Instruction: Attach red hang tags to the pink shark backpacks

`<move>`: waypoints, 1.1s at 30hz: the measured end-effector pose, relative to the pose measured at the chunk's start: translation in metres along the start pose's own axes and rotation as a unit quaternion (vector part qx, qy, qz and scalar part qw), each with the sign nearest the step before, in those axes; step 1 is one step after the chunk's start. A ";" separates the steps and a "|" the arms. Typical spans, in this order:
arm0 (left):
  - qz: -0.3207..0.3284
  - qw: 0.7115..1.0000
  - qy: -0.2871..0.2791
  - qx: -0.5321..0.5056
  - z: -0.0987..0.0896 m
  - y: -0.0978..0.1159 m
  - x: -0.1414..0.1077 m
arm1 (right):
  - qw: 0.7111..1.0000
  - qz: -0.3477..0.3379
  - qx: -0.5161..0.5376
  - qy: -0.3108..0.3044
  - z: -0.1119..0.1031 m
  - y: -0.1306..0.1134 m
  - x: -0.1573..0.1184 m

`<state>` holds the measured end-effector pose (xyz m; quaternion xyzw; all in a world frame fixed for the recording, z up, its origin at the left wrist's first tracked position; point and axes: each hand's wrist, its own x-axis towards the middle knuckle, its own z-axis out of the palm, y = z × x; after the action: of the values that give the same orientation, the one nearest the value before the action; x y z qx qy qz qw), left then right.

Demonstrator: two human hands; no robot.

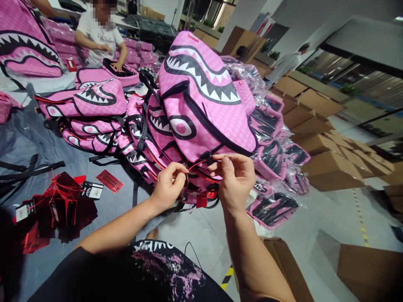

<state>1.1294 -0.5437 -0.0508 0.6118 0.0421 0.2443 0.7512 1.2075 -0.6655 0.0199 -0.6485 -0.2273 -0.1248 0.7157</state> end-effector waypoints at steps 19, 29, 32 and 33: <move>0.112 0.984 -0.135 -0.041 0.004 0.041 0.042 | 0.948 0.021 -0.074 -0.310 -0.013 -0.022 0.045; 0.141 0.974 -0.099 0.150 -0.010 0.040 0.043 | 0.850 -0.176 -0.255 -0.426 -0.014 -0.037 0.052; 0.184 0.957 -0.098 0.201 -0.011 0.043 0.044 | 0.847 -0.184 -0.266 -0.422 -0.014 -0.037 0.050; 0.193 0.953 -0.099 0.210 -0.011 0.043 0.044 | 0.846 -0.184 -0.269 -0.423 -0.014 -0.036 0.050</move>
<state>1.1499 -0.5095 -0.0025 0.7733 -0.1013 0.3084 0.5446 1.2358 -0.6782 0.0751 -0.7518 -0.5806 -0.0245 0.3116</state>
